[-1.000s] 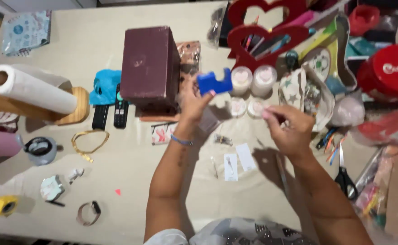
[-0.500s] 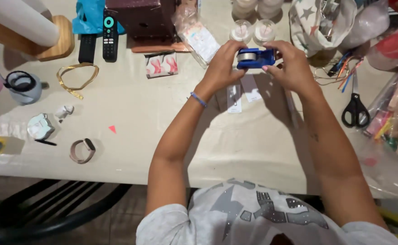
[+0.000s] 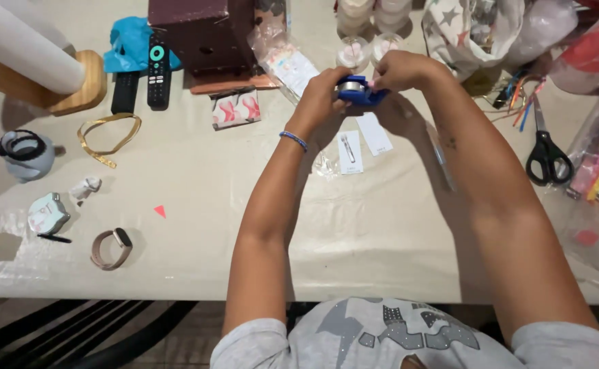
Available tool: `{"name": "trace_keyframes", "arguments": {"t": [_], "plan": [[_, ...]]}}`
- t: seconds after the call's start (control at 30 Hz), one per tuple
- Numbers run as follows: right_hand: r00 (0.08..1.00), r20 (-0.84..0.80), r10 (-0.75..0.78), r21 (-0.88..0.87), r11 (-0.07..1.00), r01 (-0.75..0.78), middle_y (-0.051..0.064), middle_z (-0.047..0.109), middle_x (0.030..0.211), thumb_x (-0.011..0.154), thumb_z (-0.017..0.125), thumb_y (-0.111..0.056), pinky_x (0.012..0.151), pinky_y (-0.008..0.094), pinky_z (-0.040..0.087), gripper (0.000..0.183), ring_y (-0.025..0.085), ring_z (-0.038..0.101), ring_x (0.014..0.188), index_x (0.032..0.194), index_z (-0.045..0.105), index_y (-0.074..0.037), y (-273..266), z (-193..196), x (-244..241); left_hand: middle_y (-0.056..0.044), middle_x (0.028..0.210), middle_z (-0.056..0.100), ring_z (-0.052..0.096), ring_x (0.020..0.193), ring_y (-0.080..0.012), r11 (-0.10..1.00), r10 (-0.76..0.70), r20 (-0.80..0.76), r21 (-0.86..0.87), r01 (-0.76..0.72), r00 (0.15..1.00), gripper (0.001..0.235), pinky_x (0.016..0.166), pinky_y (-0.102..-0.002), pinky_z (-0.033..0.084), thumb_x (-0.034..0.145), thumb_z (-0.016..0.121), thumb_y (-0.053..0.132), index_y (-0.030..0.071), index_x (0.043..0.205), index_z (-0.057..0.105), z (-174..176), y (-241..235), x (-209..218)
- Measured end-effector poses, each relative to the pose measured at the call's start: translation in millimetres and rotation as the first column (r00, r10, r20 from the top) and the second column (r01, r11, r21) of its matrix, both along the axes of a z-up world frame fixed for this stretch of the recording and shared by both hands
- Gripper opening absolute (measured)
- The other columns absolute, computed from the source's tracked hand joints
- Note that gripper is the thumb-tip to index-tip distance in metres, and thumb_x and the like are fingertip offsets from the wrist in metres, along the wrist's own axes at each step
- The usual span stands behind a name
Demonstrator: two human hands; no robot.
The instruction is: The person sits at a cluttered table and prepares small items for packaging. They handle a small metallic object, placing it into a clear plastic bag and sealing it with a white label. They then use a blue tape dispenser to apply tape to the label. Finally, they use scissors to cut a piece of brown paper from a larger sheet.
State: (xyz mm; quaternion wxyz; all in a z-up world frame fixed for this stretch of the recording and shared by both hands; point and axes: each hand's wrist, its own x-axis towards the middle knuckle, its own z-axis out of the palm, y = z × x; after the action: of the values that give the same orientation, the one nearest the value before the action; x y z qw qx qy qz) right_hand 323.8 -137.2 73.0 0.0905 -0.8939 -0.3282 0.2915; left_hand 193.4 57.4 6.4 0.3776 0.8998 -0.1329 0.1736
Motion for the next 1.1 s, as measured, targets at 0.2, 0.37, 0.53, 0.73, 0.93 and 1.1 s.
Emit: {"name": "trace_keyframes", "arguments": {"t": [0.2, 0.37, 0.53, 0.73, 0.93, 1.1], "plan": [[0.962, -0.209, -0.177, 0.123, 0.971, 0.205, 0.016, 0.069, 0.076, 0.091, 0.071, -0.016, 0.059, 0.033, 0.046, 0.019, 0.022, 0.062, 0.066, 0.085, 0.07, 0.002, 10, 45, -18, -0.013, 0.113, 0.075, 0.071, 0.105, -0.0313, 0.997, 0.07, -0.081, -0.021, -0.072, 0.994, 0.064, 0.091, -0.037, 0.052, 0.062, 0.082, 0.007, 0.014, 0.124, 0.064, -7, 22, 10], [0.869, -0.435, -0.238, 0.175, 0.924, 0.341, 0.012, 0.072, 0.095, 0.099, 0.073, -0.022, 0.081, 0.034, 0.051, 0.023, 0.024, 0.066, 0.089, 0.1, 0.072, 0.001, -25, 35, 1, -0.009, 0.111, 0.077, 0.071, 0.102, -0.0305, 0.999, 0.034, -0.141, 0.045, -0.028, 0.989, 0.059, 0.086, -0.039, 0.052, 0.066, 0.092, 0.014, 0.017, 0.119, 0.066, -6, 24, 15], [0.973, -0.112, -0.199, 0.342, 0.912, 0.226, 0.005, 0.074, 0.105, 0.098, 0.072, -0.015, 0.084, 0.035, 0.047, 0.01, 0.018, 0.066, 0.095, 0.092, 0.074, -0.007, -30, 0, -17, -0.012, 0.111, 0.076, 0.071, 0.104, -0.0326, 0.999, 0.032, -0.154, 0.037, -0.027, 0.988, 0.056, 0.087, -0.04, 0.052, 0.068, 0.087, 0.011, 0.014, 0.119, 0.065, 8, 19, 7], [0.96, -0.191, -0.206, 0.656, 0.701, 0.281, 0.016, 0.062, 0.121, 0.11, 0.055, -0.007, 0.086, 0.031, 0.064, 0.016, 0.025, 0.069, 0.104, 0.11, 0.068, 0.004, -40, 50, -53, -0.013, 0.129, 0.062, 0.062, 0.12, -0.0338, 1.0, 0.024, -0.145, 0.015, -0.022, 0.989, 0.072, 0.104, -0.043, 0.047, 0.072, 0.094, 0.015, 0.01, 0.133, 0.056, 23, 14, 0], [0.998, -0.06, 0.009, 0.796, 0.604, 0.043, 0.016, 0.046, 0.14, 0.108, 0.044, 0.004, 0.089, 0.037, 0.061, 0.024, 0.028, 0.063, 0.117, 0.12, 0.064, 0.008, -62, 72, -96, -0.011, 0.135, 0.057, 0.058, 0.13, -0.0294, 0.973, 0.032, 0.175, -0.23, 0.01, 0.984, 0.039, 0.109, -0.044, 0.051, 0.094, 0.079, 0.036, 0.01, 0.122, 0.071, 82, -32, -33], [1.0, 0.01, 0.012, 0.772, 0.635, -0.015, 0.016, 0.047, 0.14, 0.106, 0.044, 0.008, 0.091, 0.04, 0.06, 0.023, 0.028, 0.062, 0.117, 0.118, 0.064, 0.006, -68, 79, -124, -0.011, 0.121, 0.059, 0.06, 0.12, -0.0266, 0.955, 0.029, 0.333, -0.287, 0.072, 0.942, 0.01, 0.103, -0.041, 0.054, 0.093, 0.077, 0.018, 0.008, 0.093, 0.075, 108, -60, -58]]}}
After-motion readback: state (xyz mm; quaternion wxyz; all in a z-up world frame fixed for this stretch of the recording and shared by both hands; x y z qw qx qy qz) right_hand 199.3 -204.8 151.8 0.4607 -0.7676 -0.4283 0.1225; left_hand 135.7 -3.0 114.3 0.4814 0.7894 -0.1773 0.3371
